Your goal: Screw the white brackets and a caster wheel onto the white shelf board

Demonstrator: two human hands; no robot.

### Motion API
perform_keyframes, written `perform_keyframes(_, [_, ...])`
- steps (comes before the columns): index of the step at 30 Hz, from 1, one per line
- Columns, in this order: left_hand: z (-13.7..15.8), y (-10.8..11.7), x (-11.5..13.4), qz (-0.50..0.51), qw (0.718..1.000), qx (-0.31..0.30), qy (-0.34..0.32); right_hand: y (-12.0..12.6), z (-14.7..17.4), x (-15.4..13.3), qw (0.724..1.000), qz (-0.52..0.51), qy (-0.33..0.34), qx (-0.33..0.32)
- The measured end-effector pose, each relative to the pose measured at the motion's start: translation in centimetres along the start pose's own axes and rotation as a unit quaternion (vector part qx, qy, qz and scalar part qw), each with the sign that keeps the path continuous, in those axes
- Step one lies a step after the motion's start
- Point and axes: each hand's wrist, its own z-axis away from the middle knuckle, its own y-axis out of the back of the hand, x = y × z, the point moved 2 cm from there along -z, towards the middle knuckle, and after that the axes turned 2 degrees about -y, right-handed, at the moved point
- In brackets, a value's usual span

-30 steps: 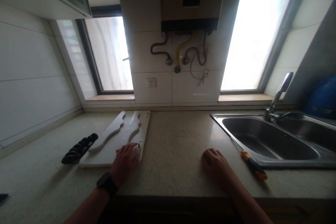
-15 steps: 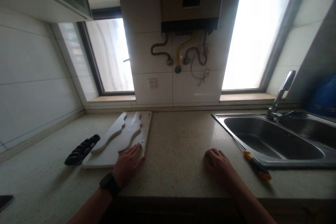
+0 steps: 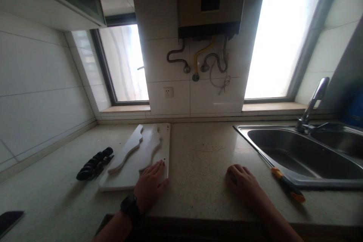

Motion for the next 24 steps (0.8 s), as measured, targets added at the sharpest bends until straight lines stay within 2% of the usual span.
perform_keyframes(3, [0.1,0.3,2.1,0.020,1.000,-0.010,-0.011,-0.1,0.0,0.1,1.000,-0.002,0.000,0.001])
perform_keyframes(7, [0.1,1.1,5.2,0.050,0.997,-0.050,0.005,-0.1,0.0,0.0,1.000,0.004,0.004,-0.001])
perform_keyframes(12, [0.3,2.7,8.4,0.078,0.986,-0.139,0.050,0.2,0.1,-0.4,1.000,0.007,0.002,-0.002])
perform_keyframes(15, [0.5,4.1,8.6,0.132,0.971,-0.195,0.041,0.3,0.3,-0.4,1.000,-0.001,-0.001,-0.001])
perform_keyframes(16, [0.6,4.7,8.2,0.154,0.968,-0.197,0.029,0.3,0.3,-0.4,1.000,-0.005,0.001,0.002])
perform_keyframes(17, [0.6,5.5,7.3,0.169,0.970,-0.173,0.021,0.3,0.4,-0.3,1.000,-0.009,0.004,0.003])
perform_keyframes(19, [0.4,7.1,4.4,0.161,0.983,-0.080,0.028,0.2,0.5,-0.2,1.000,-0.017,0.008,0.003])
perform_keyframes(22, [0.7,8.9,-2.5,0.125,0.988,0.055,0.076,0.2,0.6,0.0,1.000,-0.024,0.010,0.004])
perform_keyframes(24, [1.4,9.0,-7.8,0.117,0.983,0.091,0.109,0.2,0.8,0.0,0.999,-0.028,0.013,0.011])
